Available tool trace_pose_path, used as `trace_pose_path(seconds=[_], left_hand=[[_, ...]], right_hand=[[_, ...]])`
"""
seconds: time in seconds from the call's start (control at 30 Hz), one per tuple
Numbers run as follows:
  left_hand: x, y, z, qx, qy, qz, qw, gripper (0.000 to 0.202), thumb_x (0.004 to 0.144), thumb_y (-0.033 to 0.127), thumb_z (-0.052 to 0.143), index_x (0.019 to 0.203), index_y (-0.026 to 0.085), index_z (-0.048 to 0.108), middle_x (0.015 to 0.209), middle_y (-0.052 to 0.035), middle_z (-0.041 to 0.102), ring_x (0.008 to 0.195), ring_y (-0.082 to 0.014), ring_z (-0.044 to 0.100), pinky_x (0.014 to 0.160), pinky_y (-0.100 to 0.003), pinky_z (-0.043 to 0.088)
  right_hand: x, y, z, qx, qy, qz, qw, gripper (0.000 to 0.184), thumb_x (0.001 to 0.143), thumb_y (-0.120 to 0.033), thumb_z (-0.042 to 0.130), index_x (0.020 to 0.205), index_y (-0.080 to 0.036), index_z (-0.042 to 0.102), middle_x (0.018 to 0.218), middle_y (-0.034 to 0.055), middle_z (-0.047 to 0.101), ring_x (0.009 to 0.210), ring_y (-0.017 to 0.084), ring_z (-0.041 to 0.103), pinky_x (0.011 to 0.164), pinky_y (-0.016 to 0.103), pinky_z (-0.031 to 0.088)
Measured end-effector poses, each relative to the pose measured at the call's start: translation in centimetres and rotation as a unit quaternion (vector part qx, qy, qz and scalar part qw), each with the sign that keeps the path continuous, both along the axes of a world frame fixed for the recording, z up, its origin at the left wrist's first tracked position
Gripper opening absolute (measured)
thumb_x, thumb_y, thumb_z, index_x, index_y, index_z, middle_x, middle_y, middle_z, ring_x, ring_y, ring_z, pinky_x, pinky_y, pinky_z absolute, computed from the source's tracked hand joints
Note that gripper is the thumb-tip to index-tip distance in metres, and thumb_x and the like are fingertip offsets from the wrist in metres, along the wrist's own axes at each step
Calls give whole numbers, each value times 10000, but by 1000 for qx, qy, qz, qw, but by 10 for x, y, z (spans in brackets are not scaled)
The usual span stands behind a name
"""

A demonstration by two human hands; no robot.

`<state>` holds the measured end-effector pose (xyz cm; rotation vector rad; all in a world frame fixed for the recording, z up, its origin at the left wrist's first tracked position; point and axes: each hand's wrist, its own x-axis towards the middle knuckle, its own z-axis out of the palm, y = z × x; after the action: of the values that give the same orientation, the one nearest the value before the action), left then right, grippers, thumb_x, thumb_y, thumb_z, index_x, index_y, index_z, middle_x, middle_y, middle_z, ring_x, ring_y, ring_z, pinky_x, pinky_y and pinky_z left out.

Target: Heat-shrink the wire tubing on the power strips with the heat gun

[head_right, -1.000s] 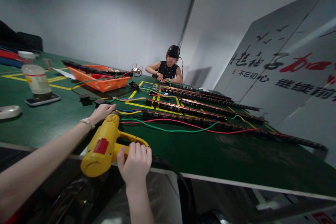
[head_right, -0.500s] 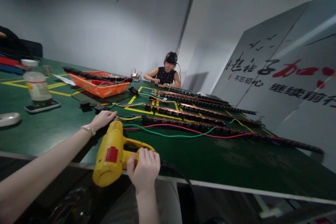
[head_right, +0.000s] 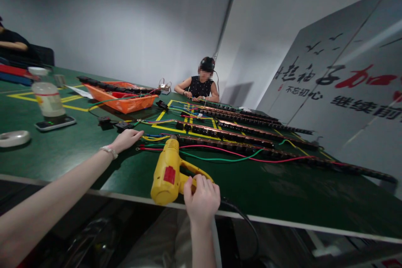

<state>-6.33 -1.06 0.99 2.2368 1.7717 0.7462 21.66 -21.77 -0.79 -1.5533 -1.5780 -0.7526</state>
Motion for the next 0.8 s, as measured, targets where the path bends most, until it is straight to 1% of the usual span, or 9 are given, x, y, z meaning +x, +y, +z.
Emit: trace_pose_path(seconds=[0.2,0.47,0.63,0.8], left_hand=[[0,0,1,-13,5,3,1000,584,838,574,244,628,192,632,678,-64,637,659,-200,573,557,-253,305],[2,-1,2,-11,23,14,1000,592,855,554,235,660,184,654,736,-83,669,685,-210,601,576,-254,325],[5,1,2,-23,37,30,999,582,857,547,242,699,188,673,768,-88,679,723,-219,615,564,-252,324],[5,2,2,-19,57,25,998,586,868,534,229,739,188,683,826,-93,694,763,-215,620,560,-246,320]], right_hand=[[1,-1,-1,-2,-12,-10,1000,269,902,-300,409,694,-197,545,622,-6,572,634,145,510,676,285,314],[-2,0,-1,1,-27,-19,999,255,899,-286,409,696,-194,534,609,1,549,631,152,486,675,301,304],[-19,-2,-1,-3,-31,-9,999,290,902,-302,388,655,-195,497,592,8,520,630,161,466,659,314,290],[-47,-4,-4,-10,-30,29,999,266,903,-327,385,717,-192,521,631,12,524,647,161,463,661,312,293]])
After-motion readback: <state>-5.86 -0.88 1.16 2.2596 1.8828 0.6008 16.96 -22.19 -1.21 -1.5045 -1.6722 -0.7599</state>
